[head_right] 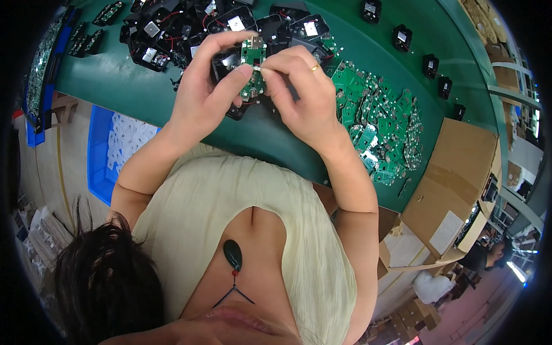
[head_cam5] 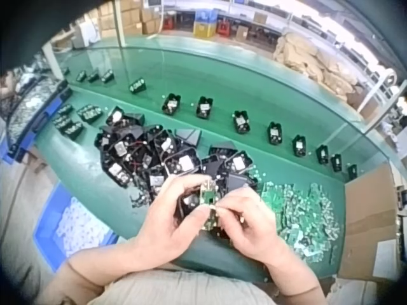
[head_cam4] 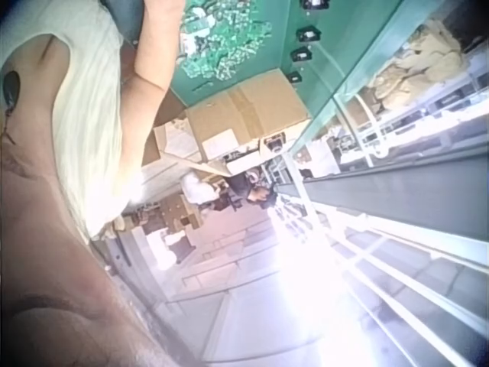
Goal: The person assembles small electronic circuit boards into plastic housings by hand.
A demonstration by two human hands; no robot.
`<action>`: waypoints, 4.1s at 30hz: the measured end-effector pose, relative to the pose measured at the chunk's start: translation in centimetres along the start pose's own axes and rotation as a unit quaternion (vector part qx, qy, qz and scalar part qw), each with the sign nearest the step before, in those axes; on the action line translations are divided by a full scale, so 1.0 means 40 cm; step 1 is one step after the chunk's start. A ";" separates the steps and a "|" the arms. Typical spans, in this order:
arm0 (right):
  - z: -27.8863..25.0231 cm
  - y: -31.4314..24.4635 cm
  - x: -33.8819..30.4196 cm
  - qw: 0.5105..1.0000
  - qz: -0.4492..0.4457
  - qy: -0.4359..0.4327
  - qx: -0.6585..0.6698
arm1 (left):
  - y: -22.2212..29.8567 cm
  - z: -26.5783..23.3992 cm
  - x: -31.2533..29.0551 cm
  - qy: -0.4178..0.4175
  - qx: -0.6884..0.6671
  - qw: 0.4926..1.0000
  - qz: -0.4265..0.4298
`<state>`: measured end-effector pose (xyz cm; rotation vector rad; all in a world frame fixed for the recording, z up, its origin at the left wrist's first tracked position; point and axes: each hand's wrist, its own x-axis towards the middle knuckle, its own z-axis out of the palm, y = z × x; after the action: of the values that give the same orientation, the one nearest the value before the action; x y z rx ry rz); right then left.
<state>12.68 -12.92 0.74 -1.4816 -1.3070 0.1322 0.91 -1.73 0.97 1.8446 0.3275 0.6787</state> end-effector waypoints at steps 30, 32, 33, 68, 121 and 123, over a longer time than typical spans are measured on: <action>0.067 -0.060 0.010 0.959 0.212 0.057 0.178 | -0.001 -0.034 0.003 0.080 0.004 0.995 0.051; 0.073 -0.059 0.015 0.991 0.102 0.074 0.044 | 0.003 -0.035 0.001 0.072 -0.072 0.994 -0.031; 0.071 -0.069 0.025 0.994 0.054 0.084 -0.035 | 0.003 -0.033 0.000 0.070 -0.099 0.992 -0.034; 0.019 -0.018 0.097 0.970 -0.133 -0.014 -0.204 | -0.003 -0.033 0.027 0.079 -0.055 0.995 -0.014; 0.030 -0.130 -0.031 0.983 0.115 0.021 0.145 | -0.008 -0.100 0.001 -0.183 -0.414 0.846 -0.283; 0.032 -0.143 -0.028 0.995 0.037 -0.011 0.089 | -0.028 -0.106 -0.004 -0.202 -0.423 0.833 -0.295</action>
<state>7.77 -14.17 3.91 -1.3799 -1.2257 0.3059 -1.62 1.85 0.94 0.9018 0.2344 -0.0436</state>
